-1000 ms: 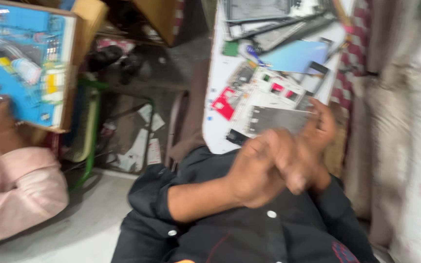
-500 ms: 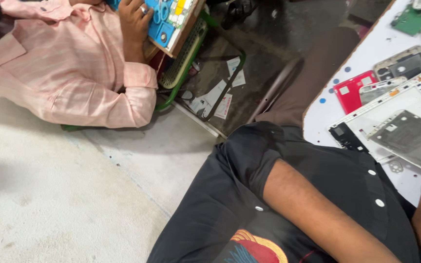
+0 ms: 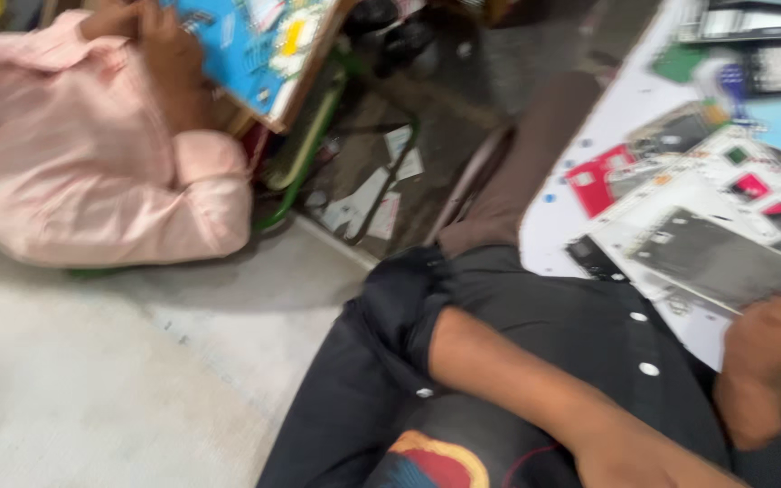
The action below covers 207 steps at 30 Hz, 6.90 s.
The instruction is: The person handles a disassembled smartphone chassis, using a small metal tool to pry and adjust internal components. They rotate the device to access different edges and continue working on the frame while other phone parts lie on the table.
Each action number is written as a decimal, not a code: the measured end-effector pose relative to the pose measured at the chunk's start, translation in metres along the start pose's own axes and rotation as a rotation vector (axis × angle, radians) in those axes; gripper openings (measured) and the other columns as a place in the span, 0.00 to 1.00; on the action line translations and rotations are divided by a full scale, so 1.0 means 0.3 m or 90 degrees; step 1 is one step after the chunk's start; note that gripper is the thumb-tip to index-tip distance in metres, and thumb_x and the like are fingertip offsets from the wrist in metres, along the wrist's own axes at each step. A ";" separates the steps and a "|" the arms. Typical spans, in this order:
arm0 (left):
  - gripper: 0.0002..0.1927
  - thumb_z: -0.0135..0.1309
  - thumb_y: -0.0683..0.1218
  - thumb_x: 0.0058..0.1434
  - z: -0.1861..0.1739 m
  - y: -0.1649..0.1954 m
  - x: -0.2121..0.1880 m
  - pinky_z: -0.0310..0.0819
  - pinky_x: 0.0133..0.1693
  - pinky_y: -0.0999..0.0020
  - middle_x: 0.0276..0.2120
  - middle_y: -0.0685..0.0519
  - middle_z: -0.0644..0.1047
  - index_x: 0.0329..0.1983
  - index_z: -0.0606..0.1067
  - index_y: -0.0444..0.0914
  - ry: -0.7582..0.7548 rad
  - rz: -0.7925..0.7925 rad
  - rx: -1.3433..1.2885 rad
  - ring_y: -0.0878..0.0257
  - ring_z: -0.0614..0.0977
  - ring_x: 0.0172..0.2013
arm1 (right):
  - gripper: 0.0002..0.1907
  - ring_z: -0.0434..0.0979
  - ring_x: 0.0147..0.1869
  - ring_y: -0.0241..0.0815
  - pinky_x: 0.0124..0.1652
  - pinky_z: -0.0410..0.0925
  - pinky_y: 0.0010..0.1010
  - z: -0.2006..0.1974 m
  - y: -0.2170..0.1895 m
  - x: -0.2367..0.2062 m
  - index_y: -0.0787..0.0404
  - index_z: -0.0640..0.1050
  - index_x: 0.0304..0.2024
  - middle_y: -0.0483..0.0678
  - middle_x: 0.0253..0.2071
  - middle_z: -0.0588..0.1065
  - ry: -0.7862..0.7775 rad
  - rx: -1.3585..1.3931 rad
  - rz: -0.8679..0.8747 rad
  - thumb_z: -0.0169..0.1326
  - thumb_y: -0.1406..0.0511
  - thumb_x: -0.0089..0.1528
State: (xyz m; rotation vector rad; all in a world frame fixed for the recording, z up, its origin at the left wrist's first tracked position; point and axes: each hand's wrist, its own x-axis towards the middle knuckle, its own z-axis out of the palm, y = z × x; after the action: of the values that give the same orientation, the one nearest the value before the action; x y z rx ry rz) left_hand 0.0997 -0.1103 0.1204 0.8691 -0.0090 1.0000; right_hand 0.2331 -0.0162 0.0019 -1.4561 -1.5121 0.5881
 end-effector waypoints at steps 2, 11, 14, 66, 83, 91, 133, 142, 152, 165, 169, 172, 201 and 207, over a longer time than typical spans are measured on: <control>0.27 0.35 0.62 0.81 -0.032 0.030 -0.007 0.65 0.39 0.71 0.32 0.53 0.69 0.36 0.67 0.38 0.036 0.017 -0.060 0.64 0.69 0.33 | 0.13 0.76 0.48 0.34 0.48 0.69 0.26 -0.007 -0.015 0.008 0.70 0.76 0.59 0.49 0.45 0.77 0.000 -0.050 0.008 0.43 0.72 0.77; 0.29 0.33 0.64 0.80 -0.205 0.182 -0.092 0.63 0.36 0.73 0.30 0.54 0.66 0.32 0.66 0.39 0.291 0.186 -0.375 0.66 0.67 0.30 | 0.13 0.70 0.47 0.32 0.48 0.65 0.23 0.012 0.049 -0.011 0.71 0.76 0.60 0.48 0.44 0.73 -0.006 0.103 -0.035 0.41 0.74 0.79; 0.29 0.34 0.65 0.79 -0.187 0.203 -0.075 0.63 0.36 0.73 0.30 0.55 0.66 0.32 0.65 0.39 0.295 0.188 -0.362 0.67 0.66 0.30 | 0.15 0.70 0.46 0.32 0.48 0.65 0.23 0.015 0.051 -0.013 0.70 0.76 0.62 0.47 0.44 0.73 0.000 0.104 -0.045 0.41 0.74 0.78; 0.39 0.44 0.34 0.72 -0.564 0.081 -0.195 0.87 0.43 0.65 0.58 0.41 0.76 0.80 0.41 0.40 0.440 -0.124 0.336 0.57 0.87 0.43 | 0.18 0.78 0.64 0.40 0.63 0.72 0.31 0.059 0.026 0.001 0.69 0.67 0.69 0.59 0.68 0.72 0.018 0.281 -0.056 0.47 0.68 0.79; 0.61 0.68 0.36 0.68 -0.599 0.053 -0.247 0.84 0.51 0.69 0.80 0.44 0.43 0.80 0.30 0.45 0.337 -0.090 0.729 0.62 0.87 0.55 | 0.17 0.74 0.70 0.42 0.69 0.65 0.29 0.024 0.071 -0.026 0.69 0.70 0.69 0.55 0.70 0.73 -0.040 0.214 -0.078 0.46 0.70 0.78; 0.63 0.72 0.39 0.66 -0.589 0.062 -0.234 0.85 0.50 0.70 0.79 0.42 0.42 0.79 0.30 0.46 0.319 -0.077 0.760 0.58 0.83 0.62 | 0.20 0.74 0.71 0.43 0.67 0.64 0.31 0.018 0.068 -0.014 0.69 0.71 0.67 0.53 0.67 0.74 -0.036 0.219 -0.084 0.44 0.64 0.77; 0.47 0.62 0.32 0.70 -0.580 0.063 -0.216 0.85 0.41 0.72 0.54 0.45 0.81 0.79 0.44 0.42 0.339 -0.127 0.521 0.65 0.86 0.45 | 0.30 0.62 0.36 0.22 0.39 0.57 0.13 -0.005 0.043 -0.004 0.66 0.65 0.67 0.36 0.31 0.66 -0.075 0.411 0.038 0.50 0.52 0.72; 0.47 0.62 0.31 0.70 -0.578 0.069 -0.212 0.82 0.37 0.72 0.52 0.45 0.82 0.80 0.44 0.42 0.345 -0.137 0.498 0.66 0.84 0.41 | 0.24 0.71 0.42 0.28 0.47 0.63 0.18 -0.021 0.020 -0.004 0.64 0.67 0.68 0.46 0.45 0.76 -0.103 0.373 0.022 0.47 0.53 0.80; 0.48 0.62 0.32 0.69 -0.575 0.074 -0.209 0.81 0.35 0.73 0.53 0.44 0.82 0.80 0.43 0.42 0.345 -0.134 0.485 0.66 0.84 0.39 | 0.24 0.72 0.42 0.28 0.46 0.64 0.18 -0.017 0.064 -0.011 0.65 0.68 0.68 0.46 0.42 0.77 -0.110 0.425 0.034 0.49 0.55 0.79; 0.29 0.55 0.36 0.73 -0.584 0.078 -0.219 0.79 0.31 0.73 0.41 0.45 0.80 0.72 0.57 0.32 0.418 -0.105 0.381 0.66 0.82 0.31 | 0.20 0.70 0.36 0.26 0.39 0.62 0.18 -0.014 0.083 -0.006 0.65 0.67 0.67 0.47 0.39 0.77 -0.127 0.522 0.070 0.51 0.59 0.78; 0.17 0.53 0.39 0.74 -0.594 0.077 -0.225 0.76 0.27 0.73 0.39 0.45 0.81 0.63 0.66 0.30 0.459 -0.101 0.338 0.65 0.81 0.28 | 0.21 0.73 0.38 0.27 0.40 0.63 0.17 -0.019 0.065 -0.004 0.65 0.66 0.69 0.49 0.41 0.79 -0.141 0.495 0.069 0.51 0.59 0.79; 0.15 0.52 0.41 0.74 -0.595 0.079 -0.225 0.75 0.27 0.73 0.38 0.46 0.81 0.60 0.68 0.30 0.472 -0.087 0.315 0.65 0.81 0.27 | 0.24 0.75 0.43 0.28 0.45 0.66 0.18 -0.022 0.055 -0.006 0.65 0.65 0.70 0.49 0.44 0.80 -0.140 0.464 0.069 0.51 0.59 0.78; 0.33 0.53 0.59 0.72 -0.458 0.231 0.000 0.78 0.53 0.66 0.51 0.48 0.82 0.70 0.66 0.33 0.001 -0.355 0.209 0.62 0.83 0.52 | 0.15 0.79 0.47 0.37 0.47 0.71 0.24 -0.149 -0.142 0.092 0.65 0.70 0.66 0.53 0.49 0.79 -0.213 0.187 -0.146 0.50 0.64 0.80; 0.37 0.41 0.65 0.74 -0.405 0.177 0.095 0.83 0.48 0.64 0.49 0.46 0.83 0.70 0.66 0.32 0.100 -0.279 0.200 0.59 0.87 0.46 | 0.12 0.80 0.48 0.45 0.47 0.72 0.31 -0.191 -0.288 0.152 0.66 0.70 0.59 0.55 0.48 0.78 -0.160 0.095 -0.241 0.47 0.62 0.80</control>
State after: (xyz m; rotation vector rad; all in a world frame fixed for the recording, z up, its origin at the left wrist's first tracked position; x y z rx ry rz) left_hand 0.0321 0.0011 0.0828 1.0199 0.4638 0.6601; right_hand 0.2439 -0.0034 0.1140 -0.9746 -1.8407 0.6526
